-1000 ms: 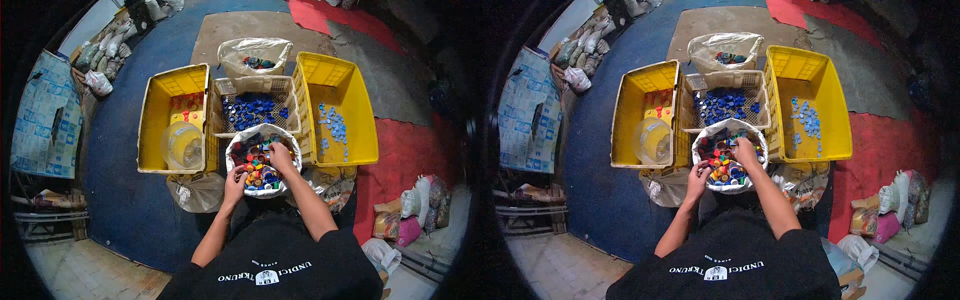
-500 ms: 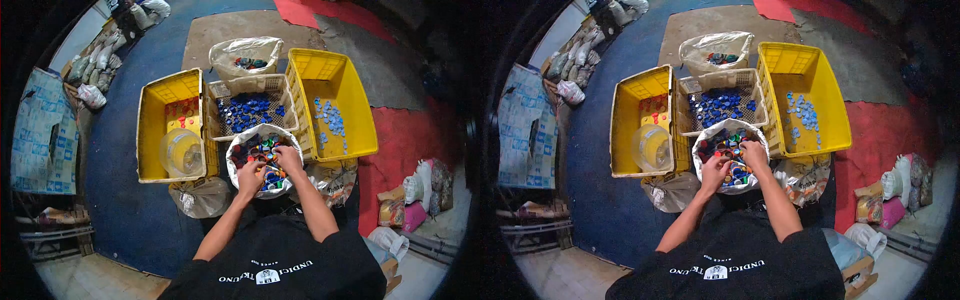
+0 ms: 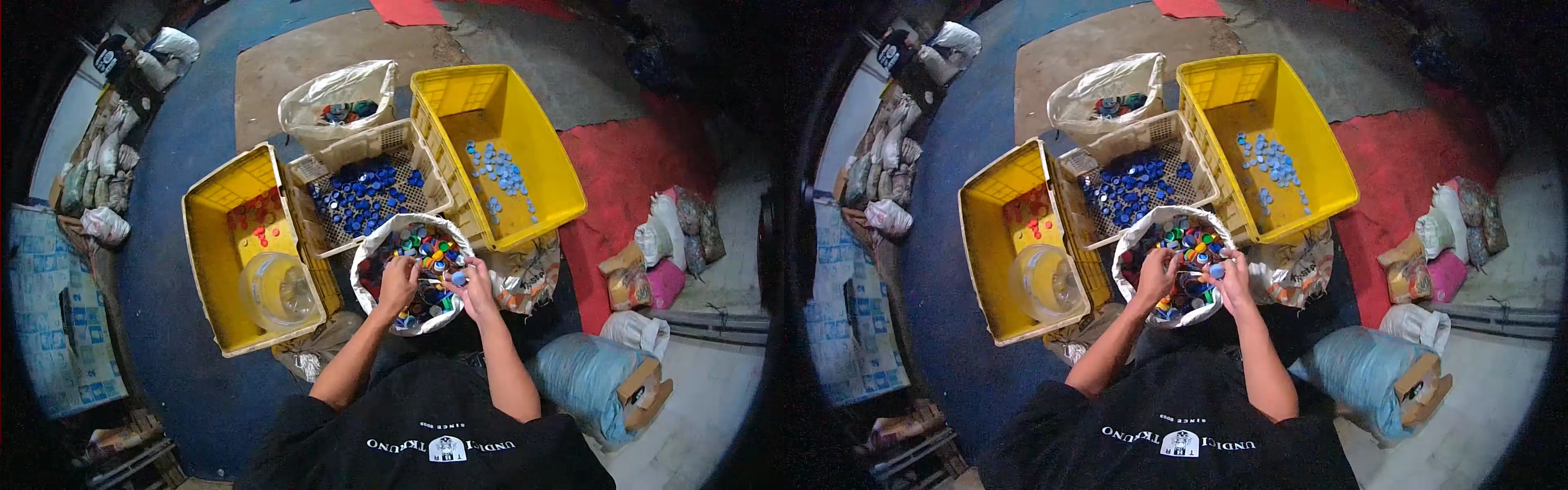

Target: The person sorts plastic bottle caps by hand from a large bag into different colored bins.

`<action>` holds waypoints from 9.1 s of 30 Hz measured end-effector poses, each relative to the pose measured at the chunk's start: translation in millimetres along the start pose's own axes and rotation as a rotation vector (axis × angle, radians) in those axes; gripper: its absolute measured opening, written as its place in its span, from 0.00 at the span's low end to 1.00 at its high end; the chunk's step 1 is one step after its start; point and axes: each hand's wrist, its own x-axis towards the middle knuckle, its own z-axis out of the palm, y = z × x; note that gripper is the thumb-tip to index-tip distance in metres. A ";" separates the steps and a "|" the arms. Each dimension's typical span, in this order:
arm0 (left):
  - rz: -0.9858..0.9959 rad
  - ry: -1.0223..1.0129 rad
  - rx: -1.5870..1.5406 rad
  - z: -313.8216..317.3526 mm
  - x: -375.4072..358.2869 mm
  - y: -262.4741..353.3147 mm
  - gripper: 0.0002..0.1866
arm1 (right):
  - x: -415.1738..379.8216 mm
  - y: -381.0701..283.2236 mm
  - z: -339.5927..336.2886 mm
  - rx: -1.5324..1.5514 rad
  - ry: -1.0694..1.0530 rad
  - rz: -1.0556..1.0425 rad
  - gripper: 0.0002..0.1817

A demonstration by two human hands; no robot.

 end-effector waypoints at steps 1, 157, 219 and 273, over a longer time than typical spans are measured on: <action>-0.084 -0.048 -0.195 -6.8 -0.5 5.6 0.11 | 4.0 8.4 -7.3 0.035 -0.090 0.026 0.09; -0.921 -0.099 -1.677 15.4 -31.7 92.4 0.30 | 37.6 -20.0 -66.0 0.285 -0.585 0.529 0.23; -0.564 0.113 -1.226 -3.6 -62.9 25.1 0.21 | 22.8 0.5 22.6 -1.020 -0.855 -0.946 0.22; -0.793 0.233 -2.058 -4.6 -102.2 31.8 0.25 | 13.7 11.3 -4.8 -0.873 -0.756 -0.497 0.13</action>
